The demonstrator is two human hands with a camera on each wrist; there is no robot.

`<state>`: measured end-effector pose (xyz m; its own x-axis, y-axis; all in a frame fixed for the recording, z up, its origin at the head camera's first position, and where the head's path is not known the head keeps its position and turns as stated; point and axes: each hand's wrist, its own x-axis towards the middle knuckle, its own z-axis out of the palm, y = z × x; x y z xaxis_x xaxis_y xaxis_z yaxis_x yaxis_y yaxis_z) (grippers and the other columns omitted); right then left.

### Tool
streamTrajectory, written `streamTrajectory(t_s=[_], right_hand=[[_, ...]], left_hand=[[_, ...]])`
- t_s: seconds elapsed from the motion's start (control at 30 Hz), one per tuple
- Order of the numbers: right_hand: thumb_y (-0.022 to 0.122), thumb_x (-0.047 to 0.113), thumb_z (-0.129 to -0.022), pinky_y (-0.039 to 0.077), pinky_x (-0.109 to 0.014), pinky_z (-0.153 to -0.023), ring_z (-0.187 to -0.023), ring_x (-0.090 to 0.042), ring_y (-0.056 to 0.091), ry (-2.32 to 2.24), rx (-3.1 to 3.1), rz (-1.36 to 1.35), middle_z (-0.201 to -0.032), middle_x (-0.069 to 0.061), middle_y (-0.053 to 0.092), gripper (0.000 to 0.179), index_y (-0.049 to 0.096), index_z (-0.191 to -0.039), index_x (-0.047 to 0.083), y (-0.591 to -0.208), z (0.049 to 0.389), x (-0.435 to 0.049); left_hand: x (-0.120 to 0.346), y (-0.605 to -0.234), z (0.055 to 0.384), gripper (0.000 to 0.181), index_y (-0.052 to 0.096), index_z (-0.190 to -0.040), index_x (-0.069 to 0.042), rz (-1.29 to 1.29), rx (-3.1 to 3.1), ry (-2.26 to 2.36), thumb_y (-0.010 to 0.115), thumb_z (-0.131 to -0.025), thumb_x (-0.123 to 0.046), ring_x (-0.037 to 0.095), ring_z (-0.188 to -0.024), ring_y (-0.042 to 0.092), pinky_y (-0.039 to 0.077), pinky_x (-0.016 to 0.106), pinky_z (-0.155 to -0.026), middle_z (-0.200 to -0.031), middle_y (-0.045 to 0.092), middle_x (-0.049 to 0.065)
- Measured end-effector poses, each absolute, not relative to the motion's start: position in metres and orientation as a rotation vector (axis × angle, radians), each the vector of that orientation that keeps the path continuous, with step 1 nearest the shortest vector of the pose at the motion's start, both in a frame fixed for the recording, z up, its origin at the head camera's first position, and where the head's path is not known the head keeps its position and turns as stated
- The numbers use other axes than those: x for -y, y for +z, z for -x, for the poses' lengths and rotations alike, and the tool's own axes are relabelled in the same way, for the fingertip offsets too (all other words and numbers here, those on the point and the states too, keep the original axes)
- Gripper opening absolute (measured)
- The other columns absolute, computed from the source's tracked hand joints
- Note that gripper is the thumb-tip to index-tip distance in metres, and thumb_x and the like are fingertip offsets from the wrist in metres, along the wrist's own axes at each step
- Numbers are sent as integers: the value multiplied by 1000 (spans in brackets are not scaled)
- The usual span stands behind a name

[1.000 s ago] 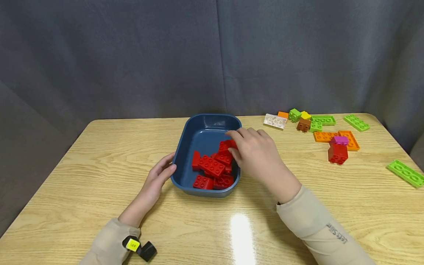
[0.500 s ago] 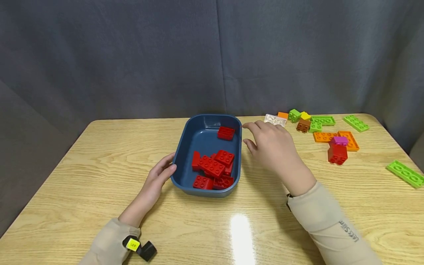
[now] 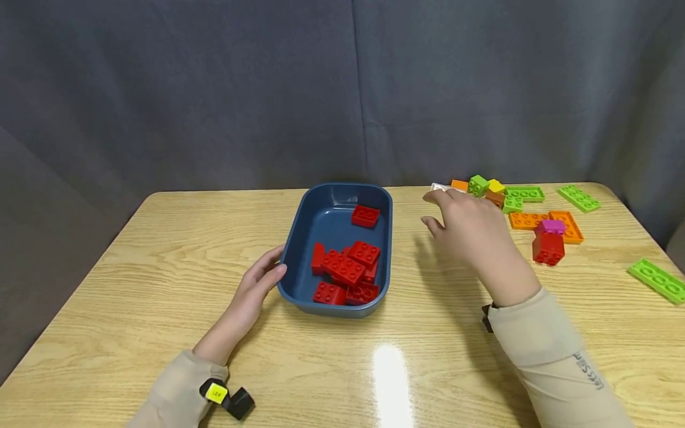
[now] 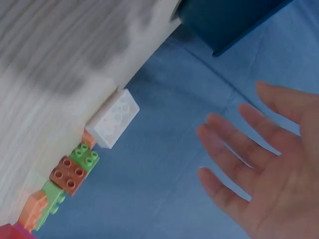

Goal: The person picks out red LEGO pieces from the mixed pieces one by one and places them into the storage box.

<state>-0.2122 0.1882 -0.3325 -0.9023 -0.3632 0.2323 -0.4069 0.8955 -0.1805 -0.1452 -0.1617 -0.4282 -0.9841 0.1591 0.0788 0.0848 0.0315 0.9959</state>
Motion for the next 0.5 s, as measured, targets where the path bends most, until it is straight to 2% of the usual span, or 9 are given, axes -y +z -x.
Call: streamTrajectory(t_s=[0.13, 0.5], right_hand=[[67, 26, -94, 50, -57, -77, -99, -39, 63, 351, 2972, -543, -121, -23, 63, 45, 58, -132, 2, -329, 215, -199], [59, 35, -99, 47, -60, -76, -103, -48, 60, 363, 3195, -468, -119, -28, 61, 52, 50, -136, -1, -324, 221, -232]], left_hand=[[161, -428, 145, 49, 41, -149, -4, -266, -2213, 2136, 50, -103, -18, 29, -133, 47, 39, 31, -107, -146, 47, 18], [159, -428, 146, 49, 42, -148, -3, -267, -2229, 2131, 51, -102, -18, 30, -133, 47, 37, 35, -109, -148, 44, 17]])
